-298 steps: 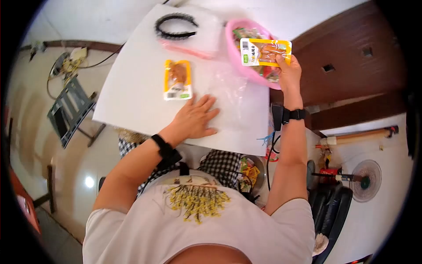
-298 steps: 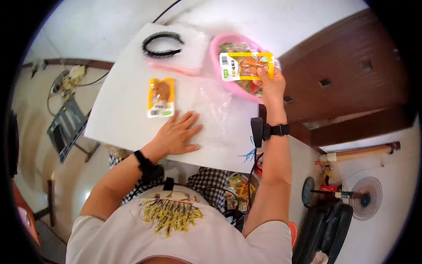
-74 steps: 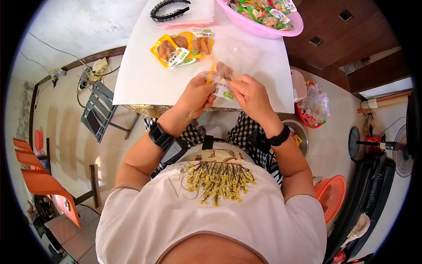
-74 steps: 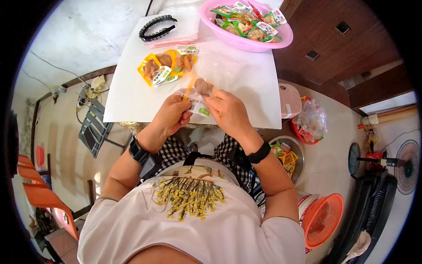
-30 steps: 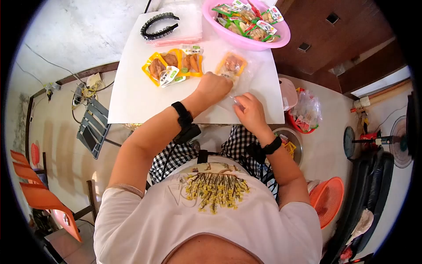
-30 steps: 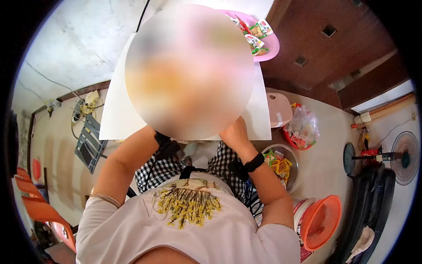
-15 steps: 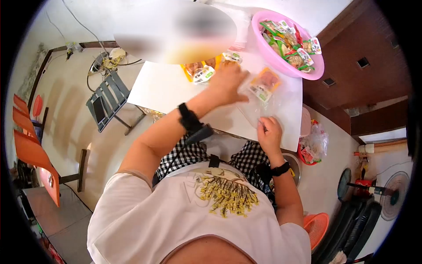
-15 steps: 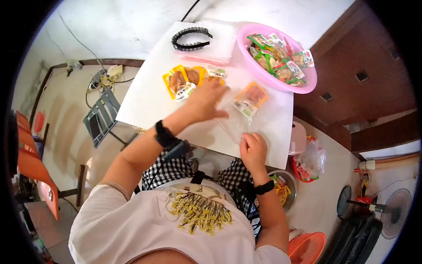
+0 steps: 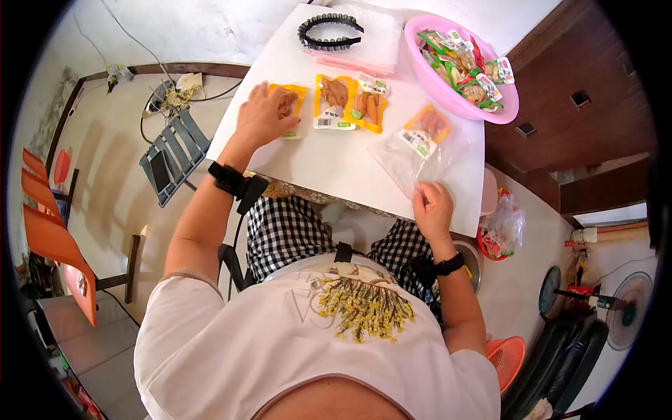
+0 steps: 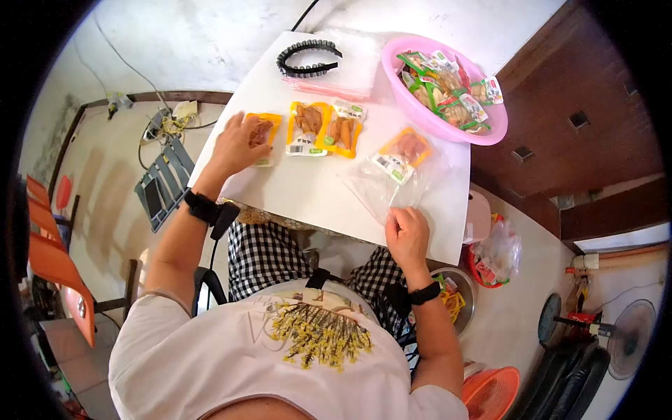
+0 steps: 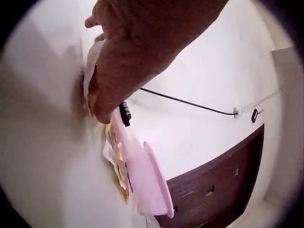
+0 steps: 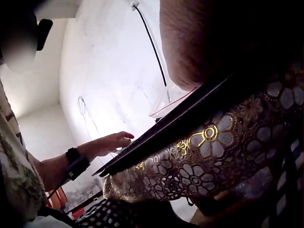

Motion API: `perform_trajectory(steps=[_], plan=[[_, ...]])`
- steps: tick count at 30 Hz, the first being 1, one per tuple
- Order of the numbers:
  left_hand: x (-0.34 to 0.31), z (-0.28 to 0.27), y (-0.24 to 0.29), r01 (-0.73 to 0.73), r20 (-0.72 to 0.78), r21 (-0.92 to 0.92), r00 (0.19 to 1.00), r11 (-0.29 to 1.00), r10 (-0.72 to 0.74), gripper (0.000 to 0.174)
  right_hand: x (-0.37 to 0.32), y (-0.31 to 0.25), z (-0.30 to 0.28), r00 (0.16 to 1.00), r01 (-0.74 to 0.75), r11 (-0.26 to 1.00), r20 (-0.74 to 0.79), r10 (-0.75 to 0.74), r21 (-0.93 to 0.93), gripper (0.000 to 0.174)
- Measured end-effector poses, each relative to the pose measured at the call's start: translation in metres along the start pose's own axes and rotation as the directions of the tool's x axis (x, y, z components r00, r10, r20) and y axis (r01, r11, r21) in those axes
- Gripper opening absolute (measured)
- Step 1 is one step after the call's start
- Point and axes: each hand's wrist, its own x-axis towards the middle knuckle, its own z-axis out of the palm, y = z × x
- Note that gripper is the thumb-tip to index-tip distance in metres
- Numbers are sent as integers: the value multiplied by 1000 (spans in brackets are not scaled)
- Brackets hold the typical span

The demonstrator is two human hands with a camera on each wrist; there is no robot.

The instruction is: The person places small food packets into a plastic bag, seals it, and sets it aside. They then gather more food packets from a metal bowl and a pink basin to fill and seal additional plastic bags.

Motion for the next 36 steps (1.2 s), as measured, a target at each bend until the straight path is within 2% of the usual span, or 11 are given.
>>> perform_trajectory(steps=[3,4,7,9,11,14,19,21,26,30,36], plan=[[-3,-34,6,224,314,32,923,974,-223,63,0,0,0,999,23,1000,-24,-23,1,7],[-9,-25,-1,179,174,66,967,982,-188,65,0,0,0,999,31,1000,-37,-31,0,7],[-10,-16,-14,235,146,-160,966,959,-213,63,-2,0,-2,999,-5,997,-45,8,75,6],[-16,3,-28,272,27,-462,956,844,-293,60,-4,3,0,996,-43,990,-77,54,137,7],[-24,7,-30,332,179,-656,941,677,-288,50,-8,9,5,990,-35,982,-130,60,186,9],[-45,-10,-4,464,421,-856,882,227,-213,33,-8,2,1,983,-49,969,-159,89,241,8],[-77,-30,60,679,675,-718,733,-150,86,21,-5,-7,-10,982,-45,972,-167,86,231,6],[-87,-28,84,765,744,-632,644,-123,179,19,-3,-8,-9,976,-45,963,-193,98,264,6],[-88,-10,119,774,715,-595,632,-214,299,21,0,-16,-10,974,-61,950,-188,123,307,6],[-75,-15,135,781,743,-602,624,-165,244,21,-2,-15,-12,983,-95,944,-119,139,317,14],[-65,-10,157,741,712,-633,671,-224,207,27,5,-26,-16,950,-8,920,-286,130,392,6]])
